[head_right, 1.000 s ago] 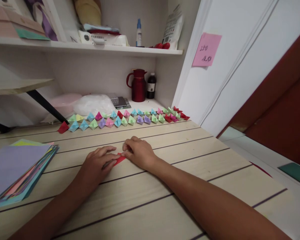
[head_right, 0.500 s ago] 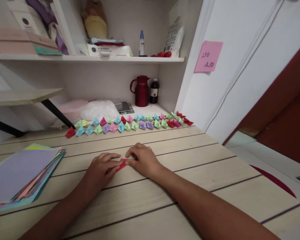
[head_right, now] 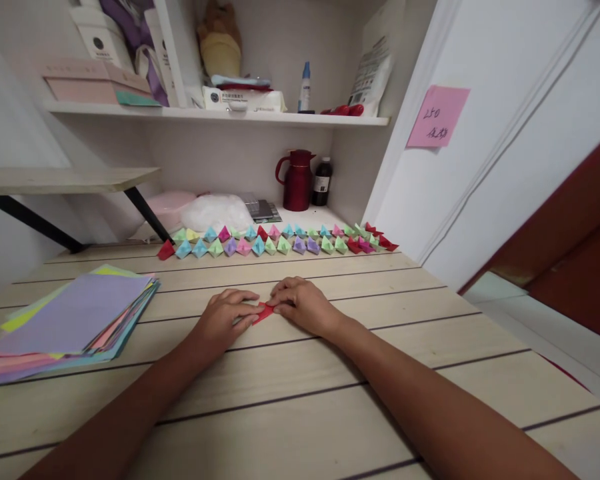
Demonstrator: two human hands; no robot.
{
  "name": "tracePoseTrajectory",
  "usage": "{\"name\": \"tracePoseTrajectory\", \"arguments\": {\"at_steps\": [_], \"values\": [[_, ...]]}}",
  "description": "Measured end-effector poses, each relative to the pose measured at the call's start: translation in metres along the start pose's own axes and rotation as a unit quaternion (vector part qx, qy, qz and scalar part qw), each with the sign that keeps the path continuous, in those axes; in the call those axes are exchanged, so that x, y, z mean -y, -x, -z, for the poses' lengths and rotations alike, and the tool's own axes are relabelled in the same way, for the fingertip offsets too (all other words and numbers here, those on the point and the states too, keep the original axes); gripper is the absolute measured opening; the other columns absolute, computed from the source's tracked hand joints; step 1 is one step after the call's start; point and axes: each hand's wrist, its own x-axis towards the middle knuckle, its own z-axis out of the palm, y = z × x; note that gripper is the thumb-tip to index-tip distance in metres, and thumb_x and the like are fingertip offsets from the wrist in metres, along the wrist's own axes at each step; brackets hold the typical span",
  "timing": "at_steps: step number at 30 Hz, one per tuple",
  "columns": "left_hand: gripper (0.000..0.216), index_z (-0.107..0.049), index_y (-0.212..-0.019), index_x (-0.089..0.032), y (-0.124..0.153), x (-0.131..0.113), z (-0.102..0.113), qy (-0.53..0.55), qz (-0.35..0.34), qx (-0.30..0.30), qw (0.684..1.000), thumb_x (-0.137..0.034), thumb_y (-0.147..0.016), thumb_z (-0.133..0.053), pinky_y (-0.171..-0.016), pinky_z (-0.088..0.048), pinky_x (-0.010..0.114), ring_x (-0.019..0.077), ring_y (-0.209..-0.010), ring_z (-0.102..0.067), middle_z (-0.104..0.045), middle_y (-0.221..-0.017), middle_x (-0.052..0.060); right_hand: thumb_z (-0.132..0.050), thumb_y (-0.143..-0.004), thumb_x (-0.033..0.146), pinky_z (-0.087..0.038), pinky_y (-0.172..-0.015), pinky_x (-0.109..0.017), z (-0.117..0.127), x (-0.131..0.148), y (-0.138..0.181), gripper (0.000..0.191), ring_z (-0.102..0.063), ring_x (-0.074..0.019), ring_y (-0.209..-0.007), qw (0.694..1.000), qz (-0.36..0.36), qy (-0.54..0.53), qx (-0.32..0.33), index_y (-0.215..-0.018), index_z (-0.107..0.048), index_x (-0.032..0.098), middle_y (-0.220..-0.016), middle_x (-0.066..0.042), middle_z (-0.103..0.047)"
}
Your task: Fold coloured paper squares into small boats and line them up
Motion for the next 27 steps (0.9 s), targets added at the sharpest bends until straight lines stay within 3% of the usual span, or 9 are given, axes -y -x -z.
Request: {"name": "tracePoseTrajectory", "arguments": {"at_steps": [5, 14, 20, 27], "values": [[0.023, -0.074, -0.102, -0.035, 0.002, -0.003, 0.002, 0.007, -0.014, 0.006, 1.0, -0.024, -0.086, -0.061, -0.093, -0.04, 0.044, 0.0244, -0.111, -0.056, -0.068, -0.121, -0.001, -0.062, -0.085, 0.014, -0.047, -0.091, -0.037, -0.003, 0.004, 0.003, 0.022, -0.063, -0.0199, -0.097, 0.997, 0.054, 0.047, -0.007, -0.1, -0.074, 0.025, -0.105, -0.006, -0.069], [0.015, -0.074, -0.097, -0.036, 0.0, 0.005, -0.003, 0.053, -0.011, 0.0, 0.999, -0.036, -0.085, -0.064, -0.099, -0.038, 0.041, 0.0214, -0.114, -0.056, -0.068, -0.121, -0.003, -0.06, -0.089, 0.017, -0.046, -0.093, -0.039, 0.0, 0.005, 0.009, 0.025, -0.062, -0.0218, -0.103, 0.992, 0.076, 0.102, 0.02, -0.107, -0.072, 0.028, -0.112, -0.006, -0.069], [0.015, -0.074, -0.095, -0.036, 0.002, 0.006, -0.003, 0.062, -0.018, 0.005, 0.998, -0.032, -0.086, -0.063, -0.101, -0.035, 0.043, 0.0218, -0.116, -0.055, -0.068, -0.121, -0.002, -0.059, -0.089, 0.016, -0.045, -0.093, -0.038, 0.004, 0.003, 0.008, 0.026, -0.061, -0.022, -0.105, 0.989, 0.094, 0.106, 0.045, -0.108, -0.072, 0.027, -0.114, -0.007, -0.068], [0.018, -0.072, -0.1, -0.035, 0.002, 0.0, 0.003, 0.067, -0.02, 0.009, 0.998, -0.031, -0.087, -0.061, -0.103, -0.034, 0.043, 0.0216, -0.117, -0.055, -0.068, -0.122, -0.002, -0.06, -0.087, 0.013, -0.044, -0.093, -0.039, 0.0, 0.008, 0.004, 0.022, -0.061, -0.0222, -0.104, 0.992, 0.078, 0.093, 0.024, -0.1, -0.073, 0.025, -0.11, -0.006, -0.07]]}}
